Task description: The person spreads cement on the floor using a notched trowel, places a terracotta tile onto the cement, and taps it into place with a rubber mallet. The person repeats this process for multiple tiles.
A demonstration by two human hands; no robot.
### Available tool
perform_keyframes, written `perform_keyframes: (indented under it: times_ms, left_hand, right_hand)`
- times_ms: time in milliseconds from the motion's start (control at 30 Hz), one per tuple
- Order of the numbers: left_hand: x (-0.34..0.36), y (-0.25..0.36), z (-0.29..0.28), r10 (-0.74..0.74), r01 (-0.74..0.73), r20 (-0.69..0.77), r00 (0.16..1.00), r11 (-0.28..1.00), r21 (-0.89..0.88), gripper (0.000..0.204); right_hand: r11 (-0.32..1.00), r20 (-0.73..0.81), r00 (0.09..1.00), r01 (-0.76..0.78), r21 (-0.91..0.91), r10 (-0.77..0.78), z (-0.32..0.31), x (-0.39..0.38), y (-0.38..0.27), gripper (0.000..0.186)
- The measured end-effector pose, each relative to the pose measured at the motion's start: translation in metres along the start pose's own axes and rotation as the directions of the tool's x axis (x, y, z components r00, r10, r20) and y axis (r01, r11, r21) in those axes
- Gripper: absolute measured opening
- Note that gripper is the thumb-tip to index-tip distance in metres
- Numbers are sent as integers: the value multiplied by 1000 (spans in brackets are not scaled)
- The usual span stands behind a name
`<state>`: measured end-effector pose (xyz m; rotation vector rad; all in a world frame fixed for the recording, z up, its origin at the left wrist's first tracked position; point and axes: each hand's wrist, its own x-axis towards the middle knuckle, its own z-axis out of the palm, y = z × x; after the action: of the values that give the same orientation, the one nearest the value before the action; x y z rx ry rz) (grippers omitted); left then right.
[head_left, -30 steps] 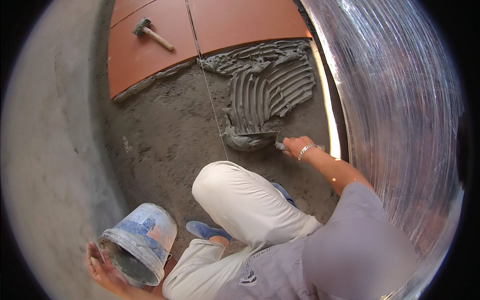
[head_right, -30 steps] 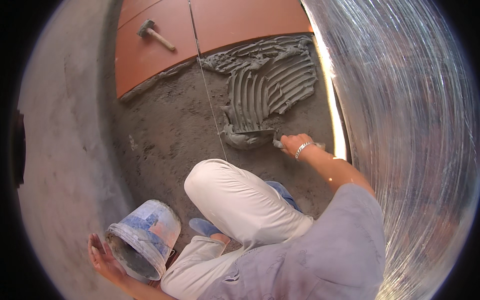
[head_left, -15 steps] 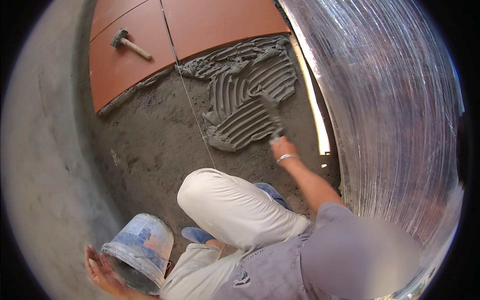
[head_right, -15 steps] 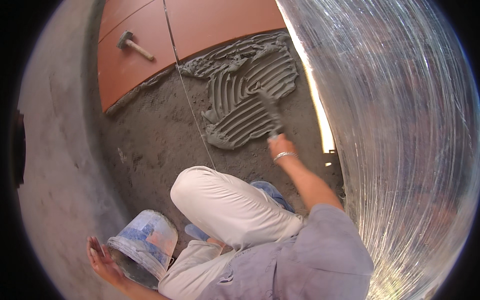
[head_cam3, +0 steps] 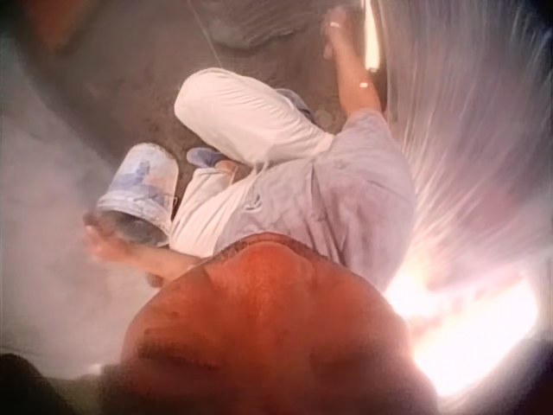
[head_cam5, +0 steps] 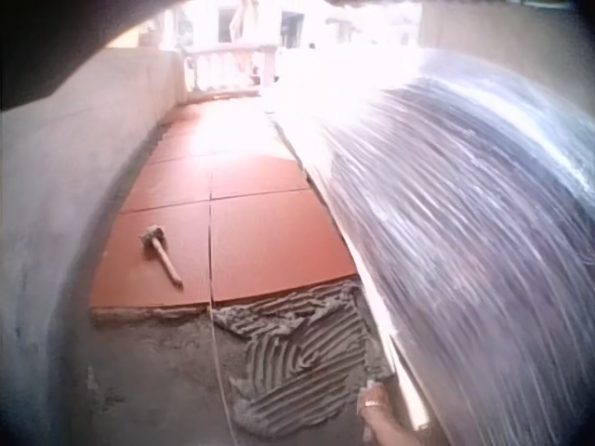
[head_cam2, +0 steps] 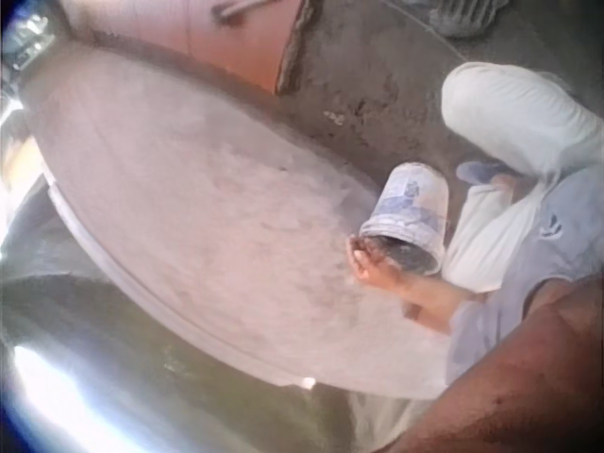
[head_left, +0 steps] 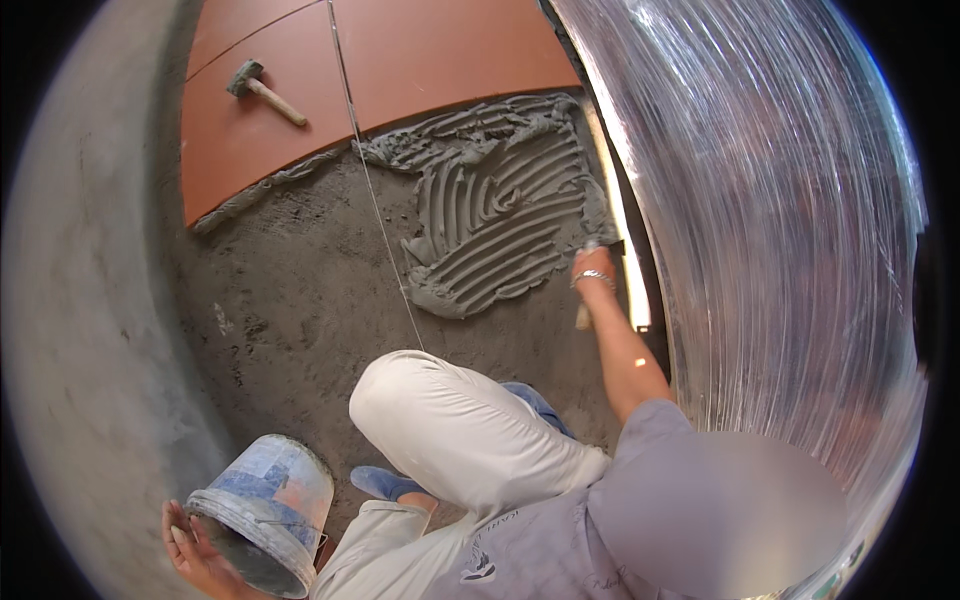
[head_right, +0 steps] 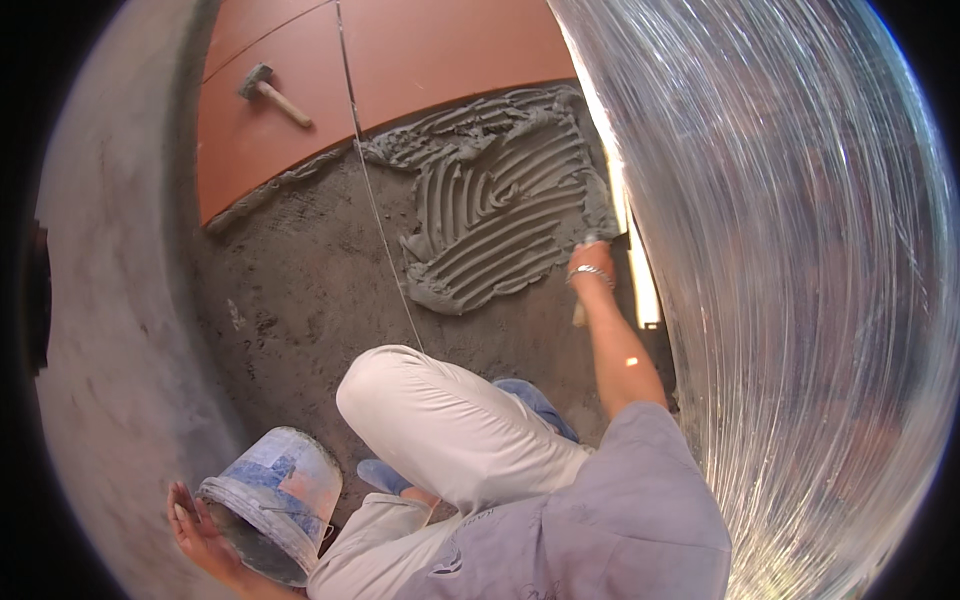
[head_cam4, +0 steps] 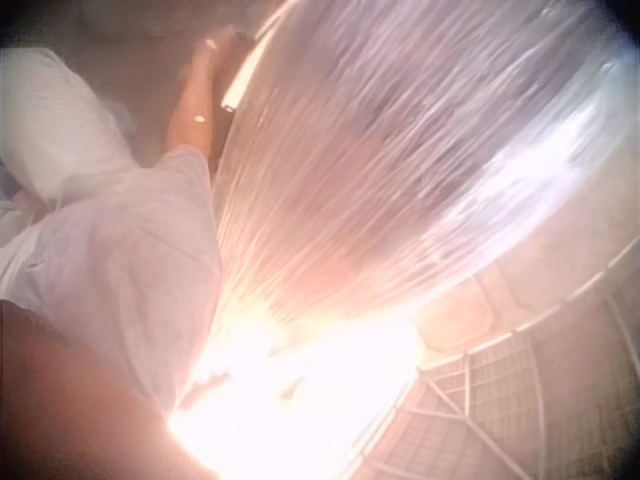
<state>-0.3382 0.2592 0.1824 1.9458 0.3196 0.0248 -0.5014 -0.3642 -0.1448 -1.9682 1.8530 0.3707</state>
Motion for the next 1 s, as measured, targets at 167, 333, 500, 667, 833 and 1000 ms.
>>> perform_keyframes:
  times_ms: [167,333,500,667,833,1000]
  left_hand:
    - [-8,4,3,-6,6,-35,999,1000,-3,41]
    - [-14,4,4,18,-18,-67,998,1000,1,41]
    - [-30,4,-9,-6,3,-104,995,1000,-21,43]
    - [-39,5,-15,9,-6,-152,988,1000,20,45]
    - [-43,4,-14,13,-10,-149,989,1000,24,45]
    - [-44,1,-18,-4,7,-157,988,1000,15,45]
  right_hand:
    - [958,295,928,266,-106,-226,57,-62,-62,38]
    - [858,375,825,498,-129,-423,52,-86,-109,40]
    - [961,174,945,273,51,-278,35,-58,-142,42]
    - [957,289,916,290,-3,-277,72,-93,-187,41]
    - [876,433,814,471,-103,-387,73,-115,-217,40]
    - [846,404,801,522,-109,-442,63,-109,-222,36]
